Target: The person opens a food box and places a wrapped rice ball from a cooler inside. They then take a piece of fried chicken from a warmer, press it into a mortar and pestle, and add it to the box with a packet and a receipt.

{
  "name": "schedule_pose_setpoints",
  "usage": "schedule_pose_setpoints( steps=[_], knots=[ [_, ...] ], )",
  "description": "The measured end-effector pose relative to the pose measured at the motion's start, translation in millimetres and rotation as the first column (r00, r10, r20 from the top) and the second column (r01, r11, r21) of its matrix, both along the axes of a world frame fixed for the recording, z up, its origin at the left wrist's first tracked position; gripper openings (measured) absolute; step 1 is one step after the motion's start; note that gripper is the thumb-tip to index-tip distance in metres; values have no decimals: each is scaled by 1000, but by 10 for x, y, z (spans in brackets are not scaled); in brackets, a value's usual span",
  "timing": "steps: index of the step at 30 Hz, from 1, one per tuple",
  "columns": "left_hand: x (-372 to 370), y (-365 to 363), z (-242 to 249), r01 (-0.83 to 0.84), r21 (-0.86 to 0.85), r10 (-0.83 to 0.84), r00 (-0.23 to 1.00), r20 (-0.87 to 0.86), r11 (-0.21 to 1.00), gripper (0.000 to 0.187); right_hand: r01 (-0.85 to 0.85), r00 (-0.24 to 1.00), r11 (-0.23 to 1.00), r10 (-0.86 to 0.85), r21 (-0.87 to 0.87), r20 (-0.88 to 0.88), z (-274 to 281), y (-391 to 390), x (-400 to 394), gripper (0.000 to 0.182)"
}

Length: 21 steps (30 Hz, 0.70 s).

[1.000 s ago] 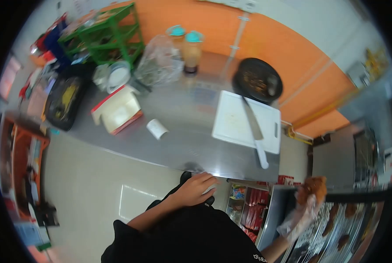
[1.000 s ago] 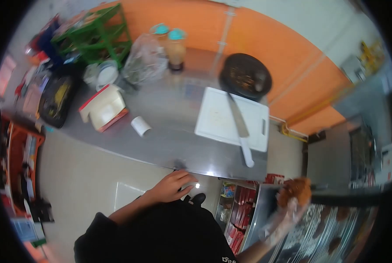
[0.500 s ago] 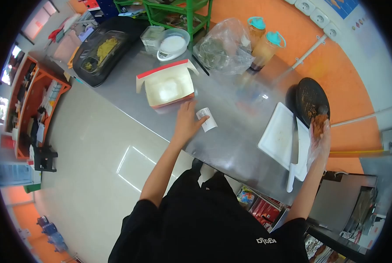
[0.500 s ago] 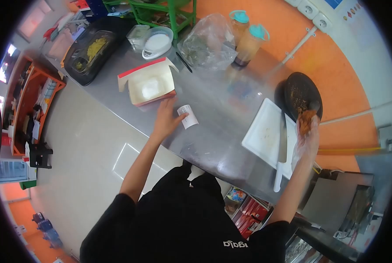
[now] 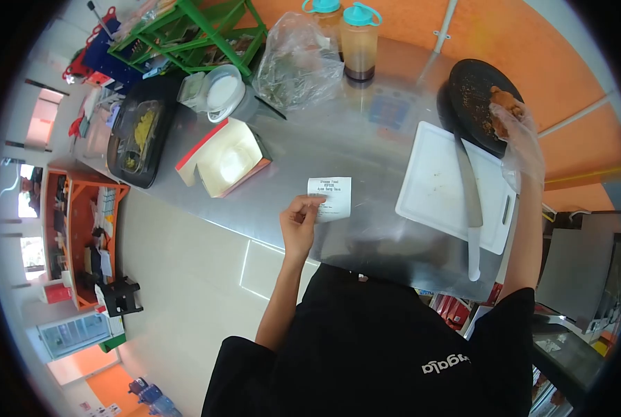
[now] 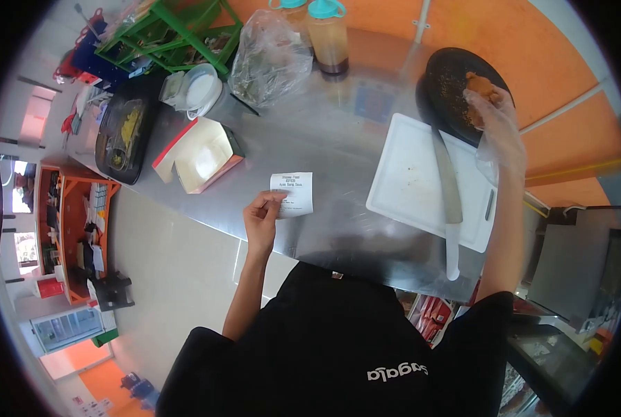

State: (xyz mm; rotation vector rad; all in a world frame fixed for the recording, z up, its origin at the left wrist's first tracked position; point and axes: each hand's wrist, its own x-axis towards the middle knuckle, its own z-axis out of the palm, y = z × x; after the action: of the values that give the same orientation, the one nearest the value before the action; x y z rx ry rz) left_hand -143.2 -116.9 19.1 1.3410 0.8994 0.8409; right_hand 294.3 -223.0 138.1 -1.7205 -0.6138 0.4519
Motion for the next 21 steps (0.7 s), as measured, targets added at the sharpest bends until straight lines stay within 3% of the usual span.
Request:
schedule_pose_setpoints(
  steps=[4,5,6,8,12,14,15,17,20,21],
  knots=[
    [288,-130,199,-38,95,32,998,60,995,22,-75,997,984,76,-162,4,-75,76,163,44],
    [336,-145,215,-44,98,37,997,65,994,22,-52,992,978,73,-202,99,-97,110,222,48],
    [373,-154,228,-58,111,52,997,55,992,22,-58,991,978,79,-198,103,-87,148,282,48],
    [429,-165,269,-86,129,81,996,44,988,23,17,949,973,57,-231,311,-65,259,371,53],
    [514,-198,380,-122,69,119,992,41,990,20,59,908,991,-2,-124,418,-198,545,646,55],
    [540,-189,393,-139,58,136,990,47,989,20,359,733,842,13,-403,680,-122,603,494,50],
    [546,-181,388,-141,72,139,990,34,987,20,349,735,846,21,-404,678,-149,620,492,50],
    [552,-175,378,-146,84,146,989,14,986,20,191,806,636,333,-748,489,-249,622,499,46],
    [583,-171,348,-165,93,164,986,13,982,20,163,798,654,352,-738,489,-355,608,465,43],
    [569,-185,311,-132,103,137,989,-45,986,22,135,824,610,369,-781,430,-315,616,448,49]
  ],
)
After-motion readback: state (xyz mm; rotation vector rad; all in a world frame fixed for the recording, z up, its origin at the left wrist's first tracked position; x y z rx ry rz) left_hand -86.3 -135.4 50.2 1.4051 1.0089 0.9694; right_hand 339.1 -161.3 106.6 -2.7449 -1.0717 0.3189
